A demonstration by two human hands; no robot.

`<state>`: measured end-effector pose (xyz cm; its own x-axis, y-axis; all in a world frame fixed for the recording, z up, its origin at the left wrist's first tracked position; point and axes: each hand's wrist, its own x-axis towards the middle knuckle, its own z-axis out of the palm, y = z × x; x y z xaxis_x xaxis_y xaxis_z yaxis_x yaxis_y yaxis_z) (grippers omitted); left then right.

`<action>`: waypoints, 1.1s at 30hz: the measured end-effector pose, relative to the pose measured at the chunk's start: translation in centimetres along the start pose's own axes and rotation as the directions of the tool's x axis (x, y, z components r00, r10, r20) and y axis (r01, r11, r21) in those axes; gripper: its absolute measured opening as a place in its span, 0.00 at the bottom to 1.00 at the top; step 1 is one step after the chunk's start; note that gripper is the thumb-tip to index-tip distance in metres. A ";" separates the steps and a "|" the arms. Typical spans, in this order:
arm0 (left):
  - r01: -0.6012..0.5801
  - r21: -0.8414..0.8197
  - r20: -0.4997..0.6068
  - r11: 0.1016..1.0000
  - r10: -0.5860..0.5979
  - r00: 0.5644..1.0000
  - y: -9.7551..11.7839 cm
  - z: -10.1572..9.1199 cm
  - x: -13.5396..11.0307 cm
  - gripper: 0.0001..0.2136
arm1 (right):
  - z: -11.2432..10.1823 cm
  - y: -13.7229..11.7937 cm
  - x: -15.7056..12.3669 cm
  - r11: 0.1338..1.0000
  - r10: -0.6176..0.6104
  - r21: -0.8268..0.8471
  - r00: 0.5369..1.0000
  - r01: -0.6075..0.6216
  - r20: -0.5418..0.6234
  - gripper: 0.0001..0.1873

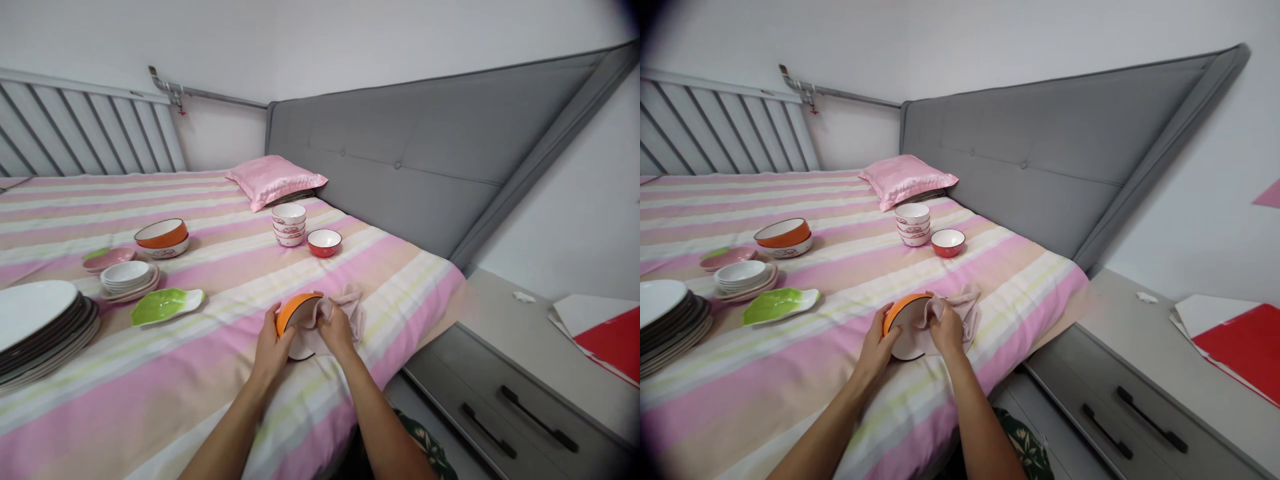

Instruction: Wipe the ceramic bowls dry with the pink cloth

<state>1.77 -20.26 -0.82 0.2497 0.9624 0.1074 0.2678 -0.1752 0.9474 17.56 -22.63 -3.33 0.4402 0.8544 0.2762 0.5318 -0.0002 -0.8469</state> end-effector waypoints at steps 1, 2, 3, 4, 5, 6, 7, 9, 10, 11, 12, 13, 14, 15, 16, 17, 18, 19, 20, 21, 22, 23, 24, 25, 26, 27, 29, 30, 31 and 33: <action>0.016 -0.006 -0.012 1.000 -0.016 1.000 0.0 0.0 0.0 0.26 | 0.0 -0.1 -0.1 0.998 0.025 -0.052 1.000 -0.024 0.004 0.28; 0.031 -0.013 -0.022 0.999 -0.032 0.999 0.0 0.0 0.1 0.25 | 0.0 -0.3 -0.1 0.994 0.049 -0.097 0.999 -0.048 0.005 0.26; 0.044 -0.021 -0.031 0.999 -0.045 0.999 -0.1 0.0 0.1 0.24 | 0.0 -0.4 -0.1 0.989 0.069 -0.131 0.998 -0.067 0.006 0.24; 0.056 -0.030 -0.038 0.998 -0.058 0.998 -0.1 0.0 0.1 0.23 | -0.1 -0.5 -0.2 0.985 0.082 -0.153 0.997 -0.081 0.005 0.22; 0.067 -0.040 -0.045 0.997 -0.068 0.997 -0.1 0.0 0.1 0.22 | -0.1 -0.6 -0.2 0.983 0.089 -0.163 0.996 -0.087 0.004 0.22; 0.075 -0.050 -0.053 0.996 -0.078 0.996 -0.1 0.0 0.1 0.21 | -0.1 -0.7 -0.2 0.982 0.092 -0.164 0.996 -0.090 0.003 0.22; 0.082 -0.061 -0.062 0.995 -0.086 0.994 -0.1 0.0 0.2 0.21 | -0.1 -0.8 -0.2 0.982 0.093 -0.167 0.996 -0.091 0.006 0.22; 0.095 -0.087 -0.084 0.992 -0.102 0.991 -0.2 0.1 0.3 0.20 | -0.2 -1.0 -0.3 0.975 0.103 -0.201 0.994 -0.097 0.020 0.22; 0.101 -0.102 -0.095 0.990 -0.111 0.989 -0.2 0.1 0.3 0.20 | -0.2 -1.1 -0.3 0.968 0.113 -0.227 0.993 -0.103 0.028 0.22; 0.110 -0.119 -0.107 0.987 -0.123 0.987 -0.3 0.2 0.4 0.20 | -0.2 -1.2 -0.4 0.961 0.123 -0.254 0.992 -0.110 0.036 0.22; 0.120 -0.136 -0.118 0.983 -0.136 0.984 -0.4 0.2 0.5 0.19 | -0.3 -1.3 -0.4 0.954 0.132 -0.278 0.990 -0.115 0.042 0.22; 0.130 -0.153 -0.127 0.980 -0.150 0.981 -0.6 0.3 0.5 0.19 | -0.3 -1.4 -0.4 0.948 0.139 -0.296 0.989 -0.120 0.045 0.21; 0.138 -0.170 -0.134 0.976 -0.162 0.978 -0.7 0.3 0.6 0.19 | -0.3 -1.5 -0.5 0.944 0.144 -0.305 0.989 -0.123 0.045 0.21; 0.145 -0.184 -0.139 0.972 -0.172 0.975 -0.7 0.3 0.6 0.18 | -0.3 -1.6 -0.5 0.942 0.147 -0.311 0.988 -0.126 0.046 0.21; 0.150 -0.197 -0.143 0.969 -0.180 0.973 -0.8 0.3 0.6 0.18 | -0.3 -1.7 -0.5 0.940 0.150 -0.317 0.988 -0.128 0.048 0.21; 0.154 -0.207 -0.144 0.966 -0.186 0.972 -0.8 0.3 0.6 0.18 | -0.3 -1.8 -0.5 0.937 0.154 -0.324 0.987 -0.130 0.049 0.21; 0.157 -0.215 -0.144 0.964 -0.190 0.971 -0.8 0.3 0.6 0.17 | -0.3 -1.8 -0.5 0.934 0.157 -0.331 0.986 -0.132 0.051 0.21; 0.160 -0.222 -0.144 0.962 -0.194 0.970 -0.8 0.3 0.6 0.17 | -0.3 -1.8 -0.5 0.932 0.161 -0.337 0.986 -0.134 0.052 0.21; 0.162 -0.227 -0.144 0.960 -0.198 0.970 -0.8 0.3 0.6 0.17 | -0.3 -1.8 -0.5 0.930 0.164 -0.342 0.985 -0.136 0.052 0.21; 0.165 -0.231 -0.144 0.959 -0.201 0.969 -0.7 0.3 0.6 0.16 | -0.3 -1.8 -0.5 0.927 0.167 -0.347 0.985 -0.139 0.052 0.21; 0.166 -0.235 -0.146 0.958 -0.204 0.968 -0.7 0.3 0.6 0.16 | -0.3 -1.8 -0.5 0.926 0.169 -0.352 0.984 -0.140 0.052 0.21; 0.167 -0.238 -0.147 0.957 -0.205 0.968 -0.6 0.3 0.6 0.16 | -0.3 -1.8 -0.5 0.924 0.170 -0.355 0.984 -0.141 0.052 0.21; 0.167 -0.240 -0.148 0.956 -0.206 0.967 -0.6 0.3 0.6 0.16 | -0.3 -1.8 -0.5 0.923 0.170 -0.358 0.984 -0.141 0.052 0.20; 0.167 -0.243 -0.148 0.956 -0.207 0.967 -0.6 0.3 0.6 0.16 | -0.3 -1.8 -0.5 0.922 0.170 -0.360 0.984 -0.140 0.052 0.20; 0.167 -0.245 -0.145 0.955 -0.206 0.968 -0.6 0.3 0.6 0.16 | -0.3 -1.8 -0.6 0.922 0.169 -0.361 0.984 -0.139 0.052 0.20; 0.167 -0.247 -0.143 0.954 -0.206 0.968 -0.6 0.3 0.6 0.16 | -0.3 -1.8 -0.6 0.922 0.168 -0.362 0.985 -0.138 0.052 0.21; 0.168 -0.249 -0.137 0.954 -0.207 0.969 -0.7 0.3 0.5 0.16 | -0.3 -1.8 -0.6 0.921 0.166 -0.365 0.985 -0.136 0.052 0.21; 0.170 -0.249 -0.135 0.953 -0.208 0.969 -0.7 0.3 0.5 0.16 | -0.3 -1.9 -0.6 0.920 0.166 -0.367 0.985 -0.136 0.052 0.21; 0.171 -0.249 -0.132 0.953 -0.209 0.969 -0.8 0.3 0.5 0.16 | -0.3 -1.9 -0.6 0.920 0.167 -0.368 0.985 -0.136 0.052 0.21; 0.175 -0.249 -0.127 0.953 -0.211 0.969 -0.8 0.4 0.5 0.16 | -0.3 -1.8 -0.6 0.918 0.169 -0.372 0.984 -0.138 0.051 0.20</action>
<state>2.03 -19.73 -1.60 0.0669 0.9961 -0.0572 0.0670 0.0528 0.9964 16.53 -23.27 -1.80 0.4863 0.8673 0.1061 0.6967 -0.3116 -0.6461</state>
